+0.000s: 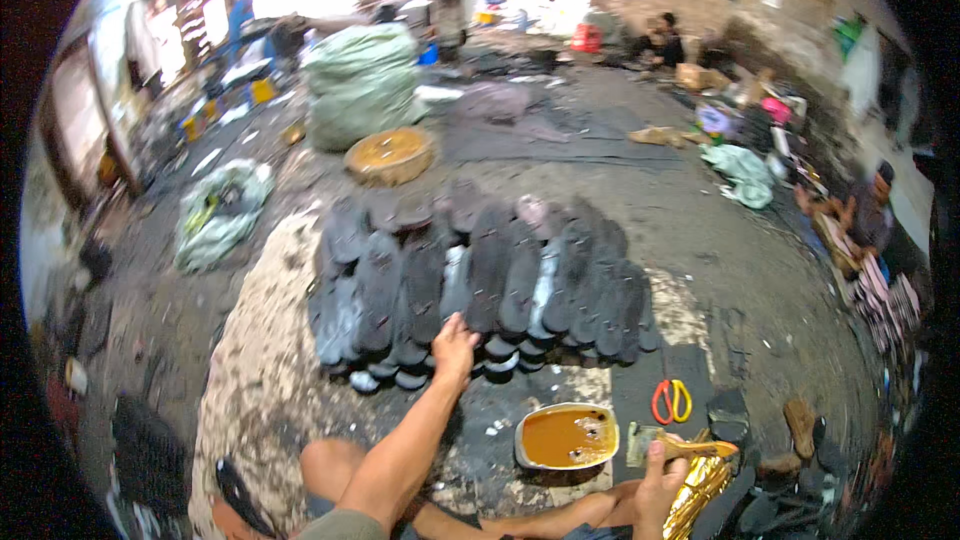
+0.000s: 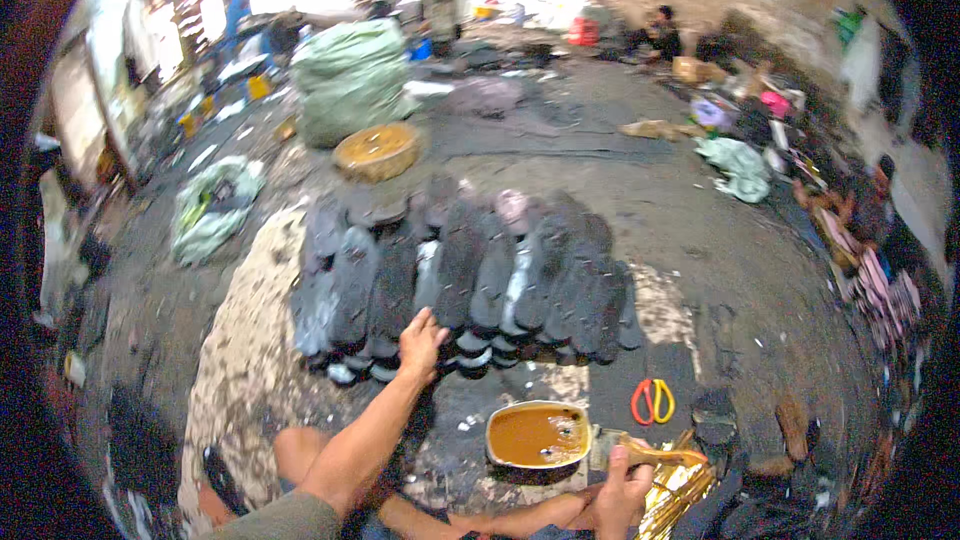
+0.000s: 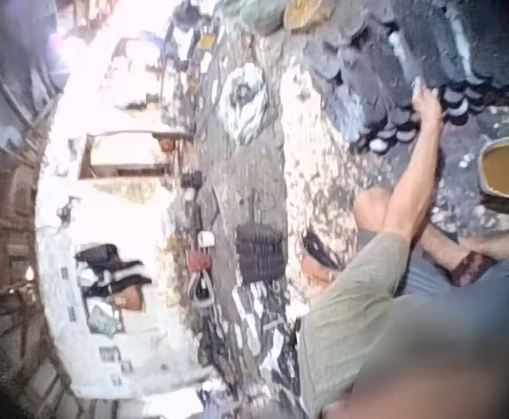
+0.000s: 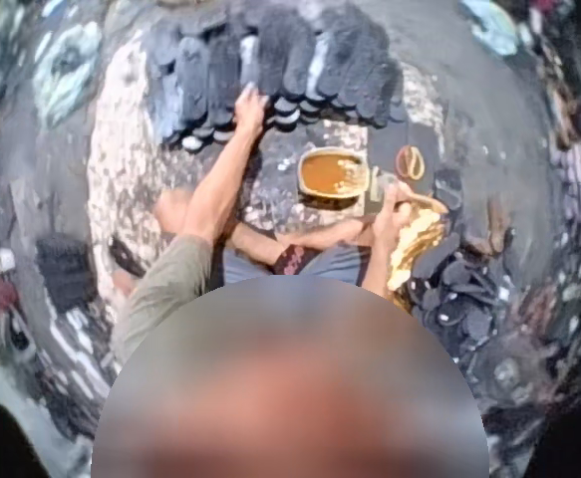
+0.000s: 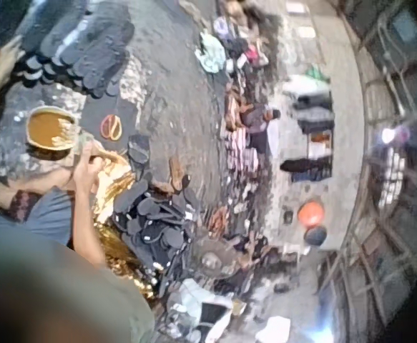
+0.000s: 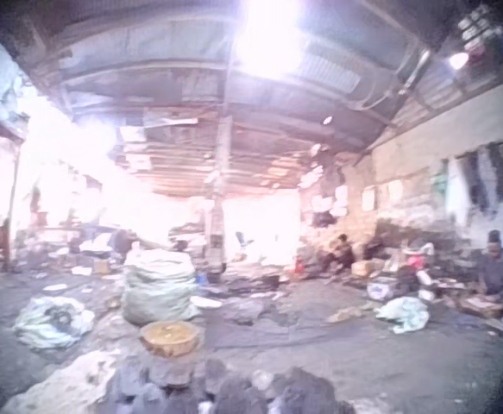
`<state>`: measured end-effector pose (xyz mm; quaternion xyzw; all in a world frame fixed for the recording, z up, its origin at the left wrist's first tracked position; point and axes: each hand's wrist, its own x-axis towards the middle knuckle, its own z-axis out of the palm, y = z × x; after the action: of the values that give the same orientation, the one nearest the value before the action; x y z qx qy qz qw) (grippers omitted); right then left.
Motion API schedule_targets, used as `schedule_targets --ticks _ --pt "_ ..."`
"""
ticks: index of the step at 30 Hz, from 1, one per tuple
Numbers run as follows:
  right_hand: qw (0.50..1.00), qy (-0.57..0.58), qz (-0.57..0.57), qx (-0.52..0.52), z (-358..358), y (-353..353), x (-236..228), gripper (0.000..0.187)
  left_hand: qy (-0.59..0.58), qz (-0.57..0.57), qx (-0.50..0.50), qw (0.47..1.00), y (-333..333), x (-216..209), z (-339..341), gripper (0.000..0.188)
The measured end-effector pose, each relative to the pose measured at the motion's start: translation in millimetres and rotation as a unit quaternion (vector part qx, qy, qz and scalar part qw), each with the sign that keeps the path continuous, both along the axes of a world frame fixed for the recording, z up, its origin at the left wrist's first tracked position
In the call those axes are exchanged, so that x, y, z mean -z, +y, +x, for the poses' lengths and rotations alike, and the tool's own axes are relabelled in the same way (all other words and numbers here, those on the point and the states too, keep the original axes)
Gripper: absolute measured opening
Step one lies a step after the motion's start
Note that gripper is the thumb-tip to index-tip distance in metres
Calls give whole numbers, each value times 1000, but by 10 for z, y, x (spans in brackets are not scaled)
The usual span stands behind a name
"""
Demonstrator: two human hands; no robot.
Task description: The person sits on the floor and applies a brown adhesive to the soles of black flip-flops using a brush. After coating several flip-flops, the person spreads the same adhesive onto a large black rubber sheet on the floor.
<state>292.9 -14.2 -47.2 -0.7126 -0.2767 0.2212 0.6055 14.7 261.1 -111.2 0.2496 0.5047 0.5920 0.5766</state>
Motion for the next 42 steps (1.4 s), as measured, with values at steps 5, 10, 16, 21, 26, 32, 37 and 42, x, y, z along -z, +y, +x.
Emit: schedule_targets --ticks 5,10,16,21,26,32,37,42 --pt "990 8 91 -106 210 118 112 42 32 141 122 982 -800 -421 -657 59" --pt "994 -100 13 -50 -12 314 -240 42 442 164 -284 835 -2302 -413 -2868 36" --pt "990 -130 -23 -53 -417 361 -687 45 702 -374 -256 550 -4304 319 -4123 42" --pt "982 -170 -56 -69 -519 332 -730 48 705 -295 -246 596 -4146 101 -4204 24" --pt "975 -113 -25 -189 -326 391 -608 37 657 57 -314 683 -3637 -912 -4193 16" --pt "915 -167 -176 -324 -263 608 178 31 488 53 -26 871 -3666 -850 -2904 56" --pt "825 -405 -172 -354 -293 748 565 39 451 30 -23 892 -3567 -609 -2440 58" --pt "957 -101 61 -265 104 549 260 25 444 22 -61 894 -3470 -789 -2515 54"
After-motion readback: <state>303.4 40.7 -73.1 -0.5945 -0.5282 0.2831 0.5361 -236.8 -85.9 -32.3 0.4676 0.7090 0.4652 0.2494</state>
